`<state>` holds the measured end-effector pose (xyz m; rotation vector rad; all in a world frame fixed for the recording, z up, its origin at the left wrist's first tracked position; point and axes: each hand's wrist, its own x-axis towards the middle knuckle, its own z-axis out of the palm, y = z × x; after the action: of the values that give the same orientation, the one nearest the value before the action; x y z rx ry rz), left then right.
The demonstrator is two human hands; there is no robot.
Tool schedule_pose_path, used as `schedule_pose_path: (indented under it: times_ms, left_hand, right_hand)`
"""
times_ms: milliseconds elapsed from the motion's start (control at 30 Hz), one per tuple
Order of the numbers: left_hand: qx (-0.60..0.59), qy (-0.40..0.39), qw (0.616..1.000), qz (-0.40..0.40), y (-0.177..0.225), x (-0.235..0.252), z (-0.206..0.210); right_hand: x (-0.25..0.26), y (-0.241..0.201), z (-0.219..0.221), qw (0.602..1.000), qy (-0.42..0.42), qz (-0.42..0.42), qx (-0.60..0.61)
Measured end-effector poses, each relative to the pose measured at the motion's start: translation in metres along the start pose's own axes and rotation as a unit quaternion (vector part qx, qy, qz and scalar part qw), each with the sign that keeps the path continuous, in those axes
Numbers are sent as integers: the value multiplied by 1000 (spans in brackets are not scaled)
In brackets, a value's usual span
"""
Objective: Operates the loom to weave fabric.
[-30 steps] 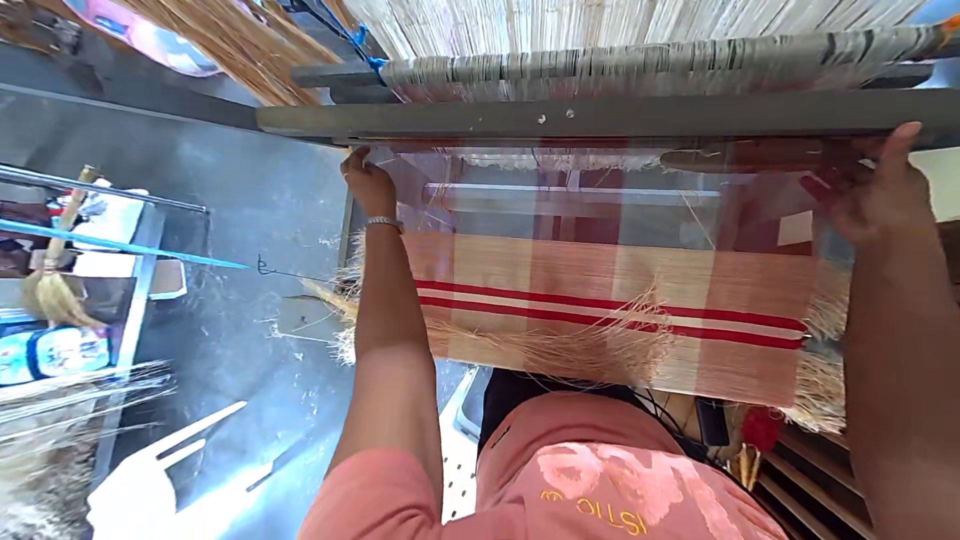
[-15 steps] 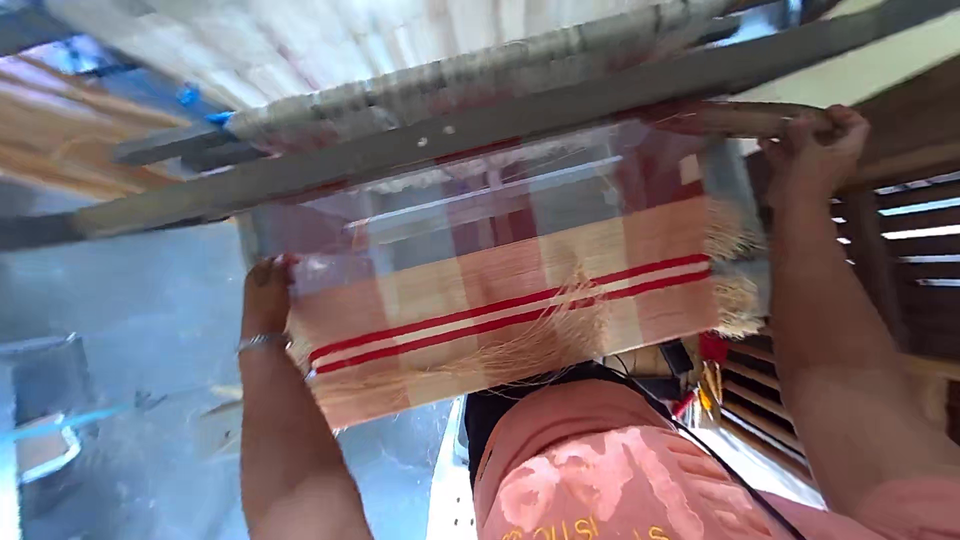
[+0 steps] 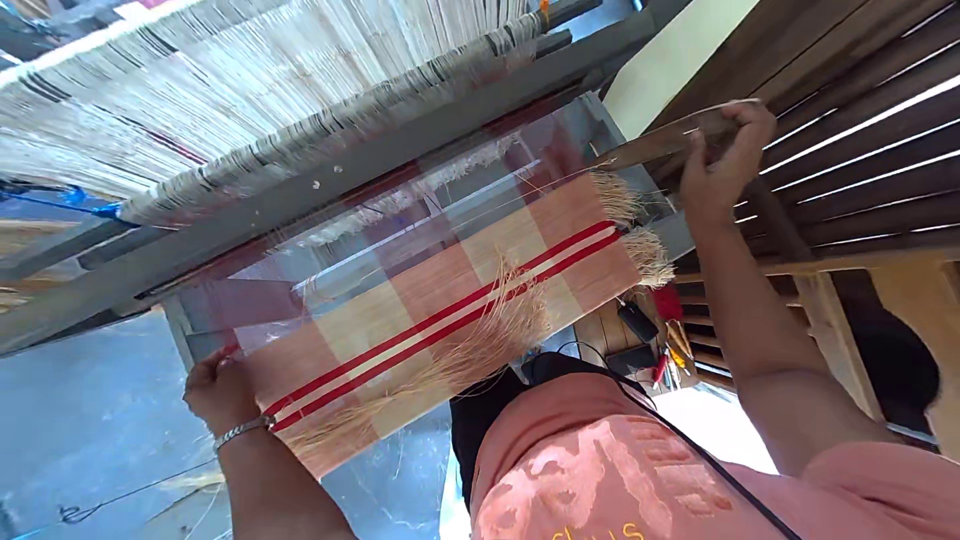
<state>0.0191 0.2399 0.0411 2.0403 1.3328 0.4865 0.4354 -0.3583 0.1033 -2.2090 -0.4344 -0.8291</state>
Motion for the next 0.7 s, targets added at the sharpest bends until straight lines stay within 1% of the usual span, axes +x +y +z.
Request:
schedule_pose_path:
  times_ms: [100, 233, 333, 400, 467, 533, 567, 633, 700]
  left_hand:
    - [-31, 11, 999, -25, 2, -5, 6]
    - [-18, 11, 999, -29, 2, -5, 4]
    - [8, 9, 999, -31, 8, -8, -2]
    - [30, 11, 999, -31, 10, -11, -7]
    - [54, 6, 998, -38, 5, -13, -15]
    - [60, 18, 996, -59, 5, -27, -22]
    - [64, 34, 996, -60, 8, -42, -26]
    - [89, 78, 992, -36, 17, -85, -27]
    - [74, 107, 991, 37, 37, -143, -13]
  right_hand:
    - [-7, -15, 9, 993, -104, -30, -38]
    - [-14, -21, 45, 981, -177, -80, -17]
    - [-19, -10, 77, 966, -232, -107, -47]
    - [-20, 2, 86, 955, -267, -112, -66]
    - [-10, 10, 75, 950, -282, -98, -89]
    - [10, 10, 44, 950, -279, -77, -121]
    - [20, 11, 25, 952, -260, -78, -140]
    - [38, 1, -10, 961, -197, -93, -169]
    - [49, -35, -44, 973, -122, -129, -147]
